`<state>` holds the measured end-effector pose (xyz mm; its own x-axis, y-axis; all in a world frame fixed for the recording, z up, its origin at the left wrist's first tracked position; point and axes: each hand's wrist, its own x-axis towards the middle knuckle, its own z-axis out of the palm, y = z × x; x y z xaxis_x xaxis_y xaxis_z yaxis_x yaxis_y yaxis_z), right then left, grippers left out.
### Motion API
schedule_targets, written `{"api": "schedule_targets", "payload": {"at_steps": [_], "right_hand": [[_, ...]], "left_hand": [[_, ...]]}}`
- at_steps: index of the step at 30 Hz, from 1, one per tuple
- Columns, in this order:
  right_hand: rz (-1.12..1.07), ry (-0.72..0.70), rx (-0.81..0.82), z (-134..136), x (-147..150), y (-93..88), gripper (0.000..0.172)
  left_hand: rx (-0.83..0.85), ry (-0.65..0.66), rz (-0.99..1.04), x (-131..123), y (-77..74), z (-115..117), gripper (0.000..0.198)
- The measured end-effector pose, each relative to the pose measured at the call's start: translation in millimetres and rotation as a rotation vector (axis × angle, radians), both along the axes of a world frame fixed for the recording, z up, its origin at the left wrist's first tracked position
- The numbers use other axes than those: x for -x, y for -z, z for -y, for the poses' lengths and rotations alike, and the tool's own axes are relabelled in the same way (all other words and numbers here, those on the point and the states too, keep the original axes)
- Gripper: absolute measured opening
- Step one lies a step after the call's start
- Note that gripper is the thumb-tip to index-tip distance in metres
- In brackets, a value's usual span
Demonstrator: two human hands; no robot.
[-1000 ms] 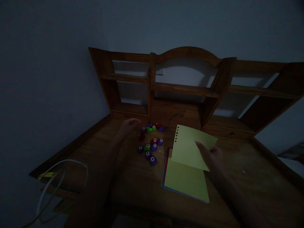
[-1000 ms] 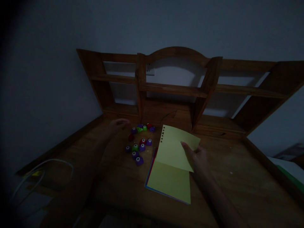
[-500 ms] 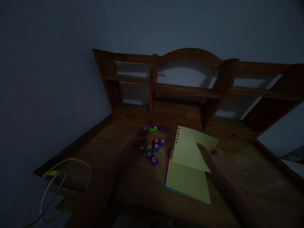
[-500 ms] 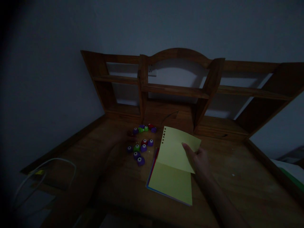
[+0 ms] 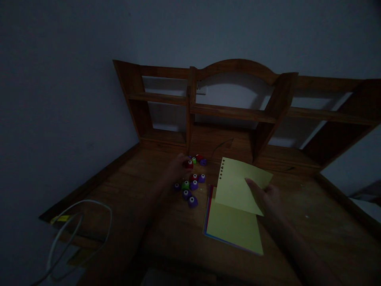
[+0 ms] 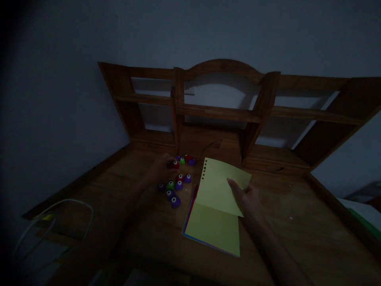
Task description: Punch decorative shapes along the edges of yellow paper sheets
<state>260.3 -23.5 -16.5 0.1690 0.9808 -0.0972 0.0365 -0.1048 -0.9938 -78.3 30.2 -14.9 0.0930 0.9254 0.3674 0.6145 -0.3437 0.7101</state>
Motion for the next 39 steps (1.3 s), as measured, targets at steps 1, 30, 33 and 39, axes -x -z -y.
{"api": "schedule_targets", "payload": {"at_steps": [1,30,33,39], "right_hand": [[-0.007,0.002,-0.005,0,0,0.0,0.034],[-0.105,0.012,-0.037,-2,0,8.4,0.039],[-0.101,-0.023,-0.031,-4,-2,10.5,0.040],[-0.100,-0.037,-0.047,-2,-1,10.5,0.042]], "left_hand": [[-0.041,0.006,-0.001,-3,-1.7,-1,0.031],[0.507,0.335,0.675,-63,-3.2,31,0.052],[0.560,0.344,0.735,-66,-2.0,32,0.049],[0.550,0.341,0.843,-70,7.7,26,0.040]]}}
